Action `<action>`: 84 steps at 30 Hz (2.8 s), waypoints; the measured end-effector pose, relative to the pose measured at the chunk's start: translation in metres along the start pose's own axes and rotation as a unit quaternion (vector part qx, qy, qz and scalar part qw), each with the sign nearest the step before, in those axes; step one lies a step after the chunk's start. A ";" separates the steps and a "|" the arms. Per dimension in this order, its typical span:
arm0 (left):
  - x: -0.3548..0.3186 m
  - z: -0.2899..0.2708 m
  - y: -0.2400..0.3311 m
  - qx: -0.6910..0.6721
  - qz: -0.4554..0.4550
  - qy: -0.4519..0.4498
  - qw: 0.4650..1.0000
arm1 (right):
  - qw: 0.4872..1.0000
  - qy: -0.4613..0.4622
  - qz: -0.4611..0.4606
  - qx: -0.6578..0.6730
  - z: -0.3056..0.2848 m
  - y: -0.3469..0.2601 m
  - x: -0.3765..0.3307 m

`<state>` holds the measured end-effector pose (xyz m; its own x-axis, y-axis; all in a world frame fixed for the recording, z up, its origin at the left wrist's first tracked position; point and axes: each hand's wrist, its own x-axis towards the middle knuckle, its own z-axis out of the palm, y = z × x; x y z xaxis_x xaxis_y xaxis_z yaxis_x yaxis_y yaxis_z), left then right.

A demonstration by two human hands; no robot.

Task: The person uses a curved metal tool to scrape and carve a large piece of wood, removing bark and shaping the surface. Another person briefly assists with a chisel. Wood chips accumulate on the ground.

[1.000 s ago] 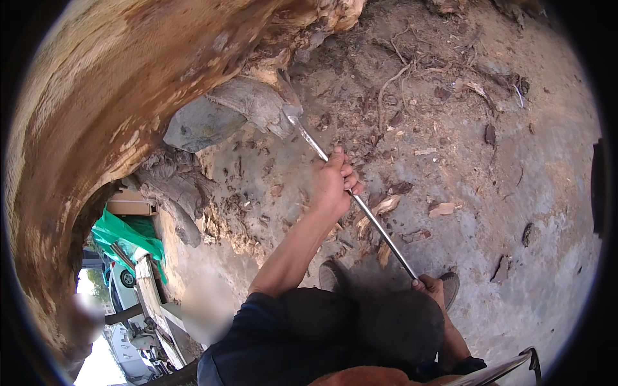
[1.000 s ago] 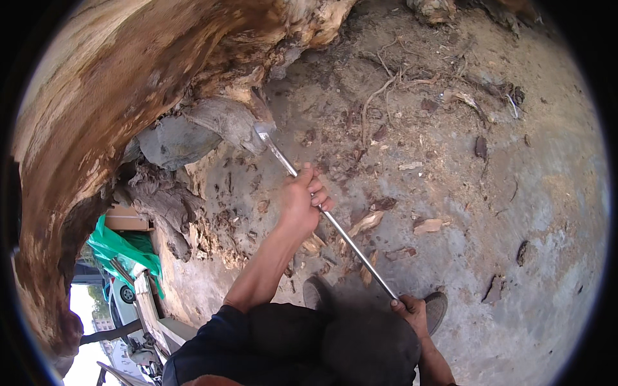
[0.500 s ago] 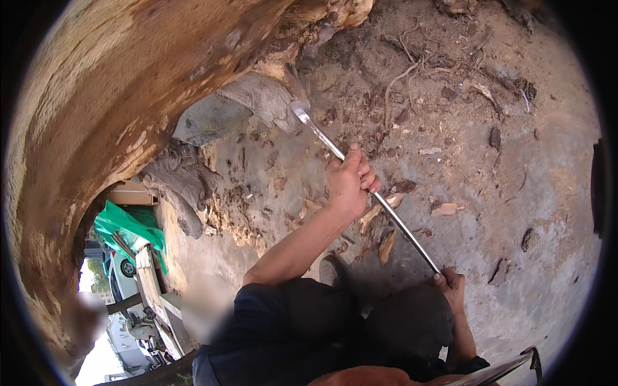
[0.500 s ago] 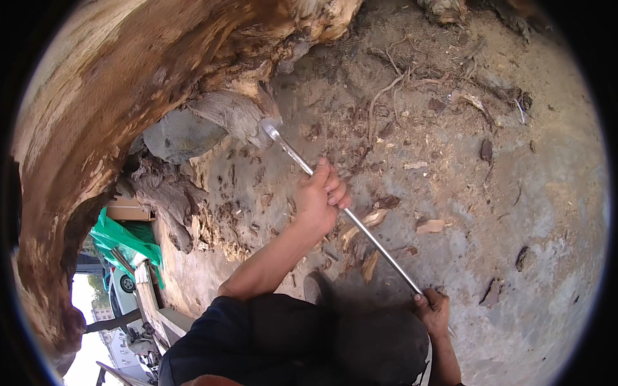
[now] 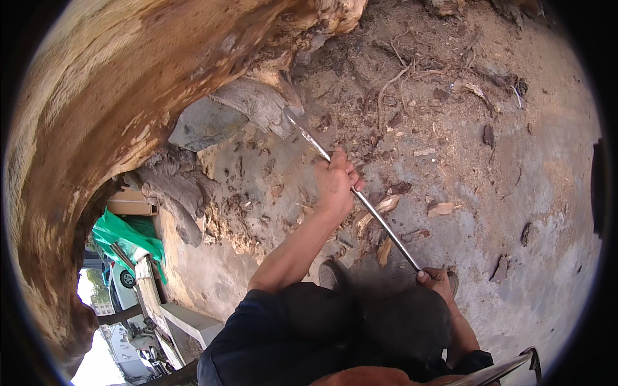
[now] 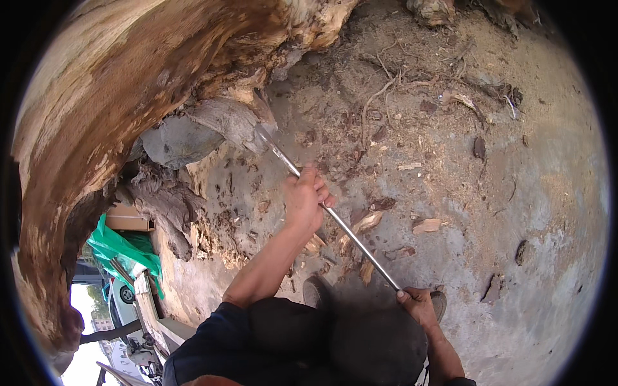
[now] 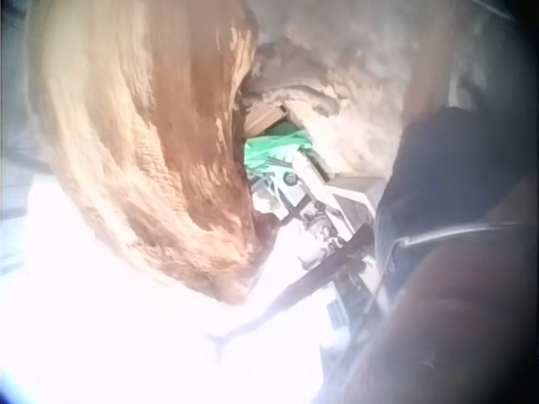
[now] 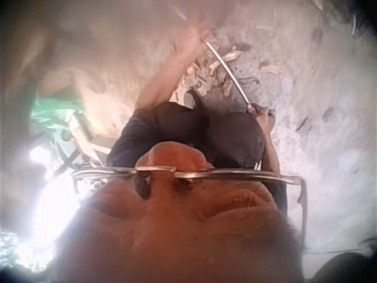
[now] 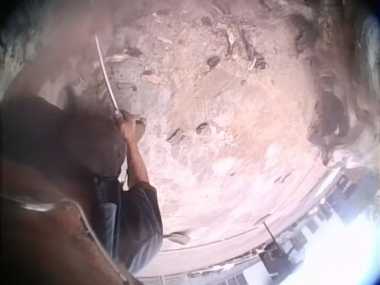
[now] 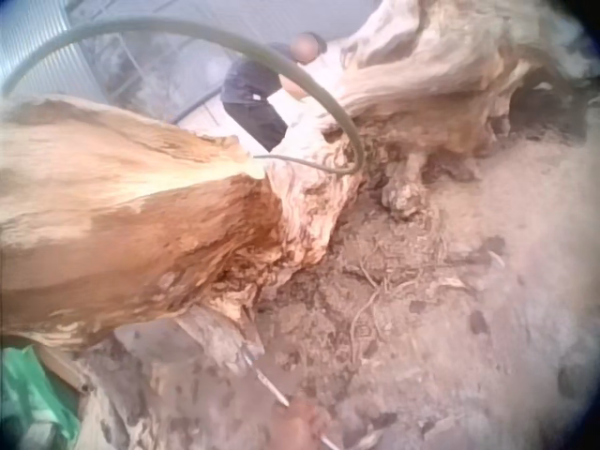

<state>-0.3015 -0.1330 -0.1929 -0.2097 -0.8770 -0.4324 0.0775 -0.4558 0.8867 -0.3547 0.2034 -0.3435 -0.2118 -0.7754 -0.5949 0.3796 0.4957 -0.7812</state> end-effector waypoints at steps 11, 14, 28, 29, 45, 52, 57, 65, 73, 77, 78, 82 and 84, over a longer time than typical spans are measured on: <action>-0.030 -0.008 0.082 -0.034 0.136 -0.096 0.985 | 0.981 0.039 -0.160 -0.104 -0.004 -0.087 0.035; -0.036 -0.011 0.031 -0.046 0.045 -0.141 0.988 | 0.987 0.072 -0.098 -0.108 -0.024 -0.051 -0.005; -0.015 -0.011 -0.010 0.009 -0.031 -0.160 0.987 | 0.993 0.078 -0.010 -0.091 -0.025 -0.018 -0.023; -0.014 -0.012 -0.011 0.010 -0.035 -0.154 0.987 | 0.993 0.078 -0.005 -0.083 -0.023 -0.017 -0.023; 0.000 0.024 0.018 0.058 0.058 -0.168 0.982 | 0.998 0.056 -0.018 0.002 0.008 -0.056 -0.019; -0.006 0.051 0.084 0.064 0.126 -0.160 0.977 | 0.989 0.085 -0.108 -0.055 -0.023 -0.106 0.005; -0.011 0.016 0.024 0.109 0.003 -0.166 0.980 | 0.976 0.147 -0.086 -0.137 -0.044 -0.051 -0.017; 0.033 0.018 0.032 0.119 0.036 -0.060 0.990 | 0.998 0.063 0.023 -0.001 -0.001 -0.112 -0.020; -0.009 0.047 0.042 0.108 0.049 -0.214 0.970 | 0.990 0.137 -0.028 -0.005 -0.006 -0.068 -0.036; -0.018 -0.005 0.003 0.053 -0.039 -0.216 0.974 | 0.960 0.209 -0.074 -0.169 -0.036 -0.036 -0.050; -0.026 -0.014 -0.002 0.034 -0.051 -0.211 0.975 | 0.961 0.206 -0.069 -0.172 -0.036 -0.037 -0.053; -0.025 -0.031 -0.017 -0.011 -0.068 -0.230 0.971 | 0.962 0.200 -0.062 -0.175 -0.036 -0.028 -0.058; -0.023 -0.031 -0.018 -0.041 -0.072 -0.232 0.969 | 0.963 0.199 -0.058 -0.173 -0.029 -0.025 -0.056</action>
<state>-0.2675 -0.1092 -0.2042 -0.6386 -0.6489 -0.4136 0.0876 -0.5953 0.7987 -0.3788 0.2455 -0.2959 -0.5889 -0.6567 -0.4711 0.0250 0.5679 -0.8228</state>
